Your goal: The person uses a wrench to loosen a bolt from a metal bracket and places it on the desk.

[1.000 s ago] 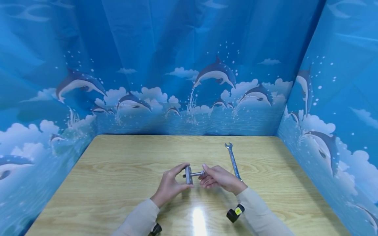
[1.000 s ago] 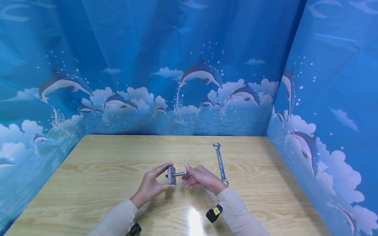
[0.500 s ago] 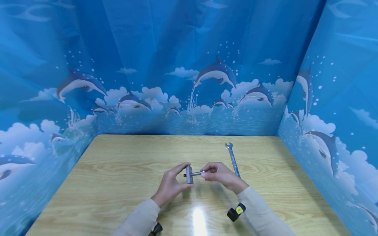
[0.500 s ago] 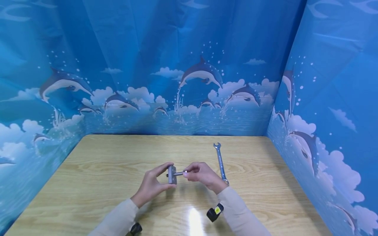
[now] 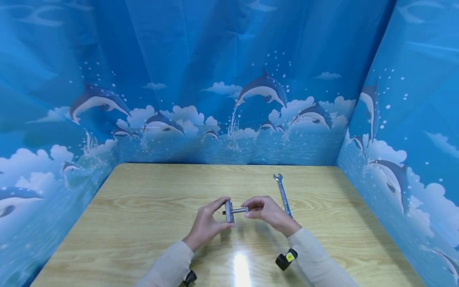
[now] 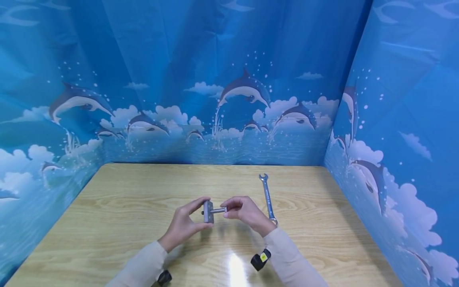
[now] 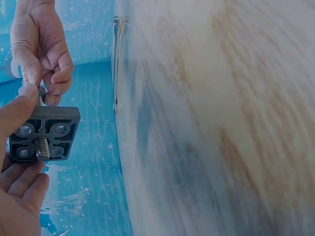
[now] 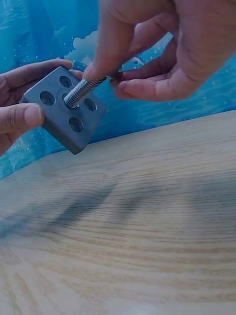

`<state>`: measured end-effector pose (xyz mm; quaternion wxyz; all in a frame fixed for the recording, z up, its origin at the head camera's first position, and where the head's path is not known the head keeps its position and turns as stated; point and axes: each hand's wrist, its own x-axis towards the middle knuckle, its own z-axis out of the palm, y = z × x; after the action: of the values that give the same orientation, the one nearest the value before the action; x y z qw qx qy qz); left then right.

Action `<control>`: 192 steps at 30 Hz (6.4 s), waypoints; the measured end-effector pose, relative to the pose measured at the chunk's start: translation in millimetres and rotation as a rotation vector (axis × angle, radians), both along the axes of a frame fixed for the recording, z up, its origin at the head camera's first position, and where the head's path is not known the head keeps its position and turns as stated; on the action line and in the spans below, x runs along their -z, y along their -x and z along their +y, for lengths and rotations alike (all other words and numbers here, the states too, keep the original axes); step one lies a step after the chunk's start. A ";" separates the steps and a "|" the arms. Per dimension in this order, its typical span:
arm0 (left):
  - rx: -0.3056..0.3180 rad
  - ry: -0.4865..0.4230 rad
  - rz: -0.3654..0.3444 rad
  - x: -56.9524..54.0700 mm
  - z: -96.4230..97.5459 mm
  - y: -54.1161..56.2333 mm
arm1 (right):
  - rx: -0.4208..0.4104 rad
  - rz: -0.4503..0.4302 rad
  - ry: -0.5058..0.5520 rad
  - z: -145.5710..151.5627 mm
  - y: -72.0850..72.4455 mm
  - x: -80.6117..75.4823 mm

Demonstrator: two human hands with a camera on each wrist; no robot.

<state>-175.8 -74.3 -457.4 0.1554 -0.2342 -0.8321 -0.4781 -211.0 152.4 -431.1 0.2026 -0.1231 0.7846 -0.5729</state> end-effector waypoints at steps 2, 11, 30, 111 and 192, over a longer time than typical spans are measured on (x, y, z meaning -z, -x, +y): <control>0.000 0.006 -0.003 0.2 -0.1 -0.3 | -0.025 -0.012 0.005 0.7 -0.2 0.5; 0.001 0.010 0.014 1.6 0.9 1.4 | -0.085 -0.175 0.059 1.5 -0.8 3.9; -0.012 0.013 -0.006 1.7 -0.4 1.2 | 0.014 0.000 -0.016 1.5 -1.0 -0.7; -0.023 0.005 -0.005 2.4 -2.0 2.4 | 0.085 -0.032 0.032 0.1 -1.5 4.0; -0.023 -0.008 -0.003 2.5 -0.7 3.5 | 0.085 -0.016 0.026 1.7 2.3 -1.8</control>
<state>-179.3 -74.9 -459.9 0.1605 -0.2230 -0.8332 -0.4799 -213.3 154.1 -429.3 0.1826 -0.0878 0.7800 -0.5921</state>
